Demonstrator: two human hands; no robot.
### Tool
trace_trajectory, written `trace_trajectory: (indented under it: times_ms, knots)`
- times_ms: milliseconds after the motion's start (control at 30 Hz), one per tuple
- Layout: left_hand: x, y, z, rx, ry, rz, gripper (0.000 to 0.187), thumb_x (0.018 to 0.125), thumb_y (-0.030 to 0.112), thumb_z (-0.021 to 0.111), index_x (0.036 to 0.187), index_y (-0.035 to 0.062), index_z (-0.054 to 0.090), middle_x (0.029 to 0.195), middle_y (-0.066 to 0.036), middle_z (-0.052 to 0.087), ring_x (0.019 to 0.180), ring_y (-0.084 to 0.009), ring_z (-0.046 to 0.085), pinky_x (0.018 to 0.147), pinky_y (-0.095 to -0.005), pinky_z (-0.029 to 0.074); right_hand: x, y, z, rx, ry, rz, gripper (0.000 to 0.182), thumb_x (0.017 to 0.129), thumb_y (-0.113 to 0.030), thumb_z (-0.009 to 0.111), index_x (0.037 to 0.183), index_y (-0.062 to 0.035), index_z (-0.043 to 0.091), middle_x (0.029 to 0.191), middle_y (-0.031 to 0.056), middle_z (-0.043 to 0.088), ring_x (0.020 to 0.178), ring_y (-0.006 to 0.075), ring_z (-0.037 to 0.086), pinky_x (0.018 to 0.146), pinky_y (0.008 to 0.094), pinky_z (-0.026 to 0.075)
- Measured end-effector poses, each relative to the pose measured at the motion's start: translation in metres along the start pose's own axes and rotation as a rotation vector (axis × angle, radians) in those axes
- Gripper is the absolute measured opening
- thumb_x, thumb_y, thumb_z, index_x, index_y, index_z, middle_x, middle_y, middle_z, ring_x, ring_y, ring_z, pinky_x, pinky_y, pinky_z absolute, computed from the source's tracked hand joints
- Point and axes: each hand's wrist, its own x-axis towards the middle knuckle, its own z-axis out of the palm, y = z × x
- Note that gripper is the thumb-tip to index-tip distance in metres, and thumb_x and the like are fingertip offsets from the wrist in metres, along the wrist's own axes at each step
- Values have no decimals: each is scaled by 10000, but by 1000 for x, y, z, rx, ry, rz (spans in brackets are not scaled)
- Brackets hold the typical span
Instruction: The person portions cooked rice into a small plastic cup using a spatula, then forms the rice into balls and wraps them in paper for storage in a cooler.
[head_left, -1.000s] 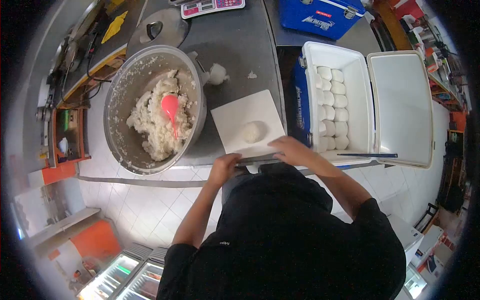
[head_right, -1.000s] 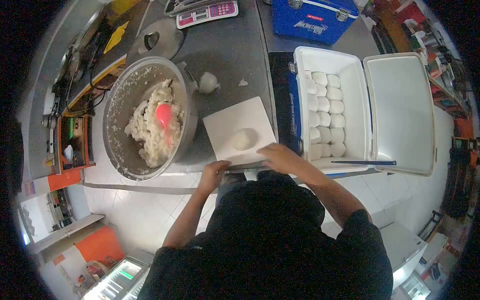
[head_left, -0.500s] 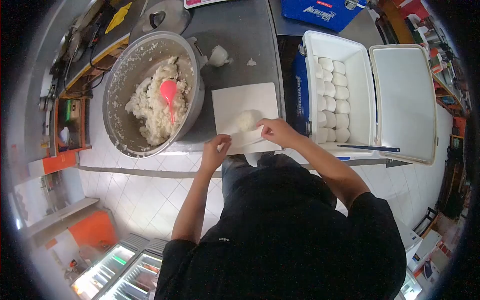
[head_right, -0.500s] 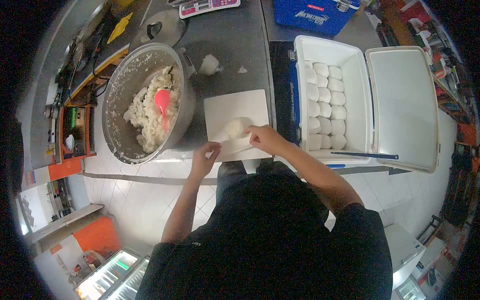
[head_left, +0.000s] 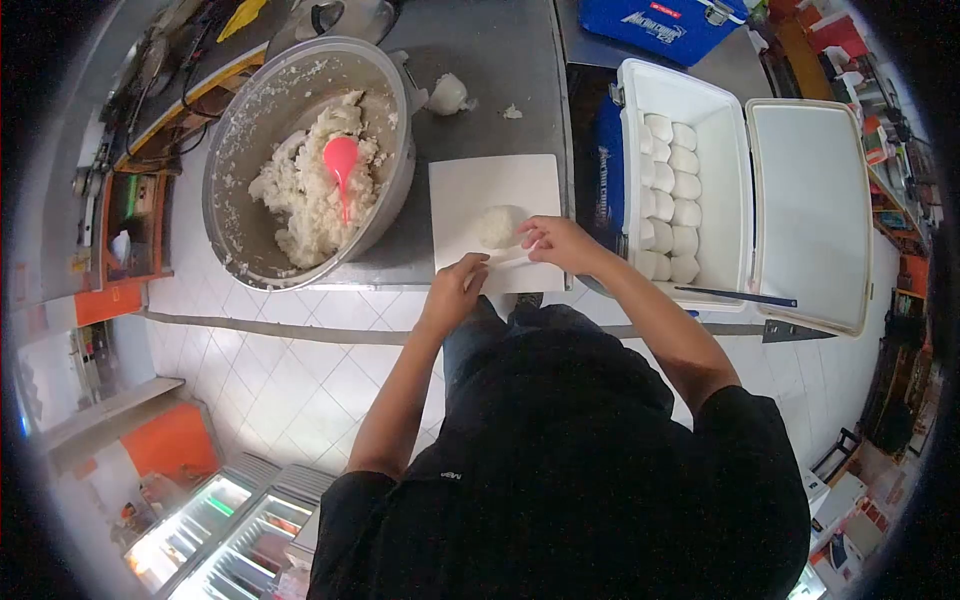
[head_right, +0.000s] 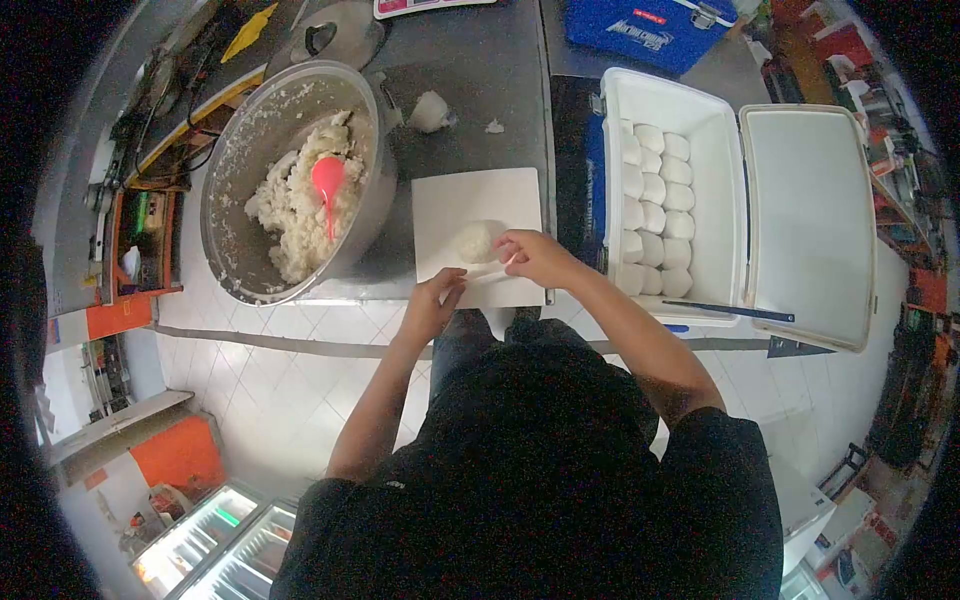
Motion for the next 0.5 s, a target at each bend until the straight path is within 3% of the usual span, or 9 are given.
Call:
trace_trajectory:
  times_ms: [133,233,333,433,500]
  knots:
    - [2,9,-3,38,-20,-5,249,955,87,680,1202,64,657,1011,-208,760,967,-391,740,821,-455,577,-6,-17,0,-297,-7,3,428,923,6,676,1338,-58,591,896,127,717,848,248,712,804,362,552]
    - [4,8,-3,45,-70,-43,277,961,71,679,1235,55,638,1039,-194,764,1024,-342,753,876,-422,584,-10,-25,8,-413,3,31,440,943,9,624,1372,-78,576,989,214,716,922,362,709,839,436,552]
    - [4,13,-1,9,-20,-11,266,943,87,695,1205,70,655,1006,-211,760,968,-382,744,822,-456,576,-10,-20,14,-427,64,-4,459,965,21,590,1405,-89,523,878,155,695,875,342,699,811,430,534]
    - [5,13,4,8,-6,5,264,942,85,695,1203,70,659,992,-209,761,957,-381,747,819,-450,579,-9,-18,17,-459,64,-22,486,950,49,578,1409,-99,521,1001,157,678,923,337,686,849,422,535]
    - [7,13,3,7,-21,-11,267,937,74,699,1201,64,662,985,-207,763,957,-381,748,821,-442,583,-13,-20,18,-422,47,-110,510,934,73,561,1415,-89,514,1129,191,668,1055,364,665,943,442,521]
